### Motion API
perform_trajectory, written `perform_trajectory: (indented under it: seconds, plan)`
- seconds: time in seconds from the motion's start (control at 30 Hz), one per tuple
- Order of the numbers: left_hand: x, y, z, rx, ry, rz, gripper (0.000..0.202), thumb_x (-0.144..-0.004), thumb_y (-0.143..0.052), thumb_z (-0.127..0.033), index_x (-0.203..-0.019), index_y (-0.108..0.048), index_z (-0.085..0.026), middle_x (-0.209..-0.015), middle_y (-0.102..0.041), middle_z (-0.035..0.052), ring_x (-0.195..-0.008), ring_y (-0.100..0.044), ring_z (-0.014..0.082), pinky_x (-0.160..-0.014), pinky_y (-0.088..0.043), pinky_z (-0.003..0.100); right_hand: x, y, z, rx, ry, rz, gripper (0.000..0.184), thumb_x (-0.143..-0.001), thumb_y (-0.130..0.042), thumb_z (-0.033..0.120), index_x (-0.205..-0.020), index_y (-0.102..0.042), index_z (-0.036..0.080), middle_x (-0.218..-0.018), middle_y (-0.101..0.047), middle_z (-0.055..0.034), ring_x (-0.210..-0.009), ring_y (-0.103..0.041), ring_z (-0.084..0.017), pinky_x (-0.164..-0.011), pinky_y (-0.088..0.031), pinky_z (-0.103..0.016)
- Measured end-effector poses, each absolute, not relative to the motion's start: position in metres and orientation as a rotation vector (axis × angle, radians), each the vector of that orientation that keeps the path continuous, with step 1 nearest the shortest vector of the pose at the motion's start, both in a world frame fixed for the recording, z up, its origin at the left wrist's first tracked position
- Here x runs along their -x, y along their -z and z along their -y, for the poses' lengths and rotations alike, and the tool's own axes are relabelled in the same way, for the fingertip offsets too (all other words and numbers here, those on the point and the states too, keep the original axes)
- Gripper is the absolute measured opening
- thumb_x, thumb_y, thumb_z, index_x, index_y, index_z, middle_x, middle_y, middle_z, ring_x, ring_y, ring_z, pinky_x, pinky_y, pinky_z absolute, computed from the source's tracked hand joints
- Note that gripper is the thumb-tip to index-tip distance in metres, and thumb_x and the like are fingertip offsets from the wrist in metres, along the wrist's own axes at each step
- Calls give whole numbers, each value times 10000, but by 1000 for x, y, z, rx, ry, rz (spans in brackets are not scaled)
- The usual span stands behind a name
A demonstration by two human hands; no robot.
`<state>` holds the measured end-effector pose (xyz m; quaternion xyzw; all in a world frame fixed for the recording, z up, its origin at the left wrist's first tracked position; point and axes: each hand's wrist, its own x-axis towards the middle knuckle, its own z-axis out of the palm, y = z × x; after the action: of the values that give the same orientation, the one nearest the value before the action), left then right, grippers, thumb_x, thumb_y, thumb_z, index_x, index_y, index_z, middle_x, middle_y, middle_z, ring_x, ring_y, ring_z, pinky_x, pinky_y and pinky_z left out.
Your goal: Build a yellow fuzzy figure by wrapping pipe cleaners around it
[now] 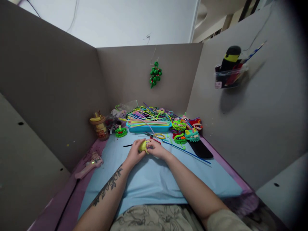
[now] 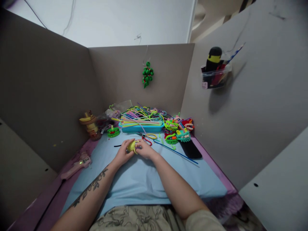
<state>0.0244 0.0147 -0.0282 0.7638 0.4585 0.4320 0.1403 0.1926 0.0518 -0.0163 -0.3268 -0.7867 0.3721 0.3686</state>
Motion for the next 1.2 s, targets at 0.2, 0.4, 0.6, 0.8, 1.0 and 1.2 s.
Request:
perform_trajectory:
  seconds: [0.2,0.4,0.6,0.8,1.0,1.2]
  plan:
    - [-23,31,-15,-2169,-1212,-1322,578,-683,-636,-147,-1235,-493,-243,-1119,-477,70,-1077,-500,226,-954,-424,409,-190,20,-51,834,-892,1971,166,-610,-586,67,-725,-621,181,-1060,-523,-40,-1056,-518,-194,-966,-363,-341]
    - [-23,28,-15,-2116,-1248,-1321,507,-690,-671,-215,-1176,-528,-231,-1102,-511,78,-1046,-516,236,-863,-483,390,-190,19,-52,771,-914,1915,157,-618,-654,112,-755,-651,188,-1020,-551,-42,-1018,-538,-194,-953,-373,-350]
    - [-27,25,-12,-2143,-1278,-1353,518,-707,-621,-142,-1204,-510,-234,-1113,-462,80,-1073,-496,225,-936,-442,409,-187,21,-54,779,-1076,1756,144,-579,-734,221,-678,-643,170,-1027,-532,-56,-1057,-526,-220,-920,-394,-347]
    - [-31,22,-7,-2266,-1288,-1301,548,-698,-620,-120,-1220,-504,-240,-1176,-425,83,-1129,-466,225,-1002,-393,404,-187,18,-50,767,-1232,1615,198,-540,-770,285,-587,-623,161,-1184,-446,-67,-1093,-505,-223,-882,-421,-315]
    - [-32,20,-8,-2275,-1343,-1278,525,-744,-636,-229,-1240,-462,-226,-1190,-449,97,-1157,-449,237,-996,-397,413,-188,15,-48,836,-1136,1671,118,-574,-738,216,-626,-641,173,-1185,-442,-66,-1113,-490,-214,-926,-398,-317]
    - [-29,20,-10,-2233,-1363,-1372,464,-746,-624,-206,-1191,-494,-218,-1140,-486,83,-1091,-491,215,-971,-416,391,-188,14,-48,859,-879,1715,86,-673,-681,245,-735,-659,190,-1099,-487,-66,-1112,-487,-203,-988,-338,-345]
